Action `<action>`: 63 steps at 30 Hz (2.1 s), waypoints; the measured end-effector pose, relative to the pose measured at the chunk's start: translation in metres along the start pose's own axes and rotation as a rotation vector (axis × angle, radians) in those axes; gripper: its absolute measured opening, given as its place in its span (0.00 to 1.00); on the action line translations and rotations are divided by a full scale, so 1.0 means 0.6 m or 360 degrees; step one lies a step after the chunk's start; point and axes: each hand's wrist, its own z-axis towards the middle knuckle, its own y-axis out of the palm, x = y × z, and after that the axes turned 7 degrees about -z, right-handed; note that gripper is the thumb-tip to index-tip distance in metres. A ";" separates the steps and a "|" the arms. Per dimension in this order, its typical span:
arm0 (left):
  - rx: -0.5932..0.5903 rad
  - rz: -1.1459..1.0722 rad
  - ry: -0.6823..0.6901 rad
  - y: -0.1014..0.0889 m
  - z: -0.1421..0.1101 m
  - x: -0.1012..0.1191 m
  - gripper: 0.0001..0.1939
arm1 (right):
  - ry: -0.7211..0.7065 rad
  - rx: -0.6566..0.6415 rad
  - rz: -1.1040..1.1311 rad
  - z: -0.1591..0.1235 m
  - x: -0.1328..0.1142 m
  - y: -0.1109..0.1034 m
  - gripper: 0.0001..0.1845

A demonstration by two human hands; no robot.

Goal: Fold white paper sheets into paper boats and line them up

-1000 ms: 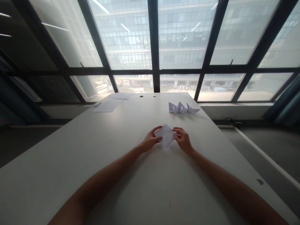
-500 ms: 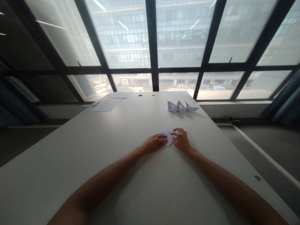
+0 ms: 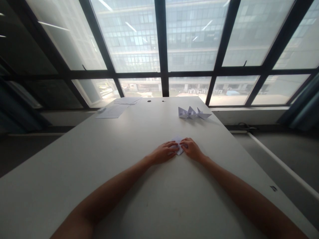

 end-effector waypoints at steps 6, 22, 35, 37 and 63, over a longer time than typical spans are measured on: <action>0.0000 -0.0118 -0.0083 0.003 0.003 0.001 0.19 | -0.0076 -0.0069 -0.0018 -0.001 0.007 0.002 0.12; 0.0038 -0.0158 0.0005 0.002 0.003 0.003 0.18 | -0.0057 -0.0070 0.0042 0.001 0.014 0.000 0.13; 0.0074 -0.0088 0.0068 0.007 0.002 -0.009 0.18 | -0.0043 -0.0092 0.0084 0.003 0.024 0.005 0.15; 0.0062 -0.0041 0.0098 0.007 0.002 -0.011 0.18 | -0.0046 -0.0082 0.0079 0.002 0.024 0.004 0.14; 0.0109 -0.0108 0.0004 0.015 0.004 -0.024 0.15 | -0.0217 -0.0106 0.0161 -0.009 0.000 -0.005 0.15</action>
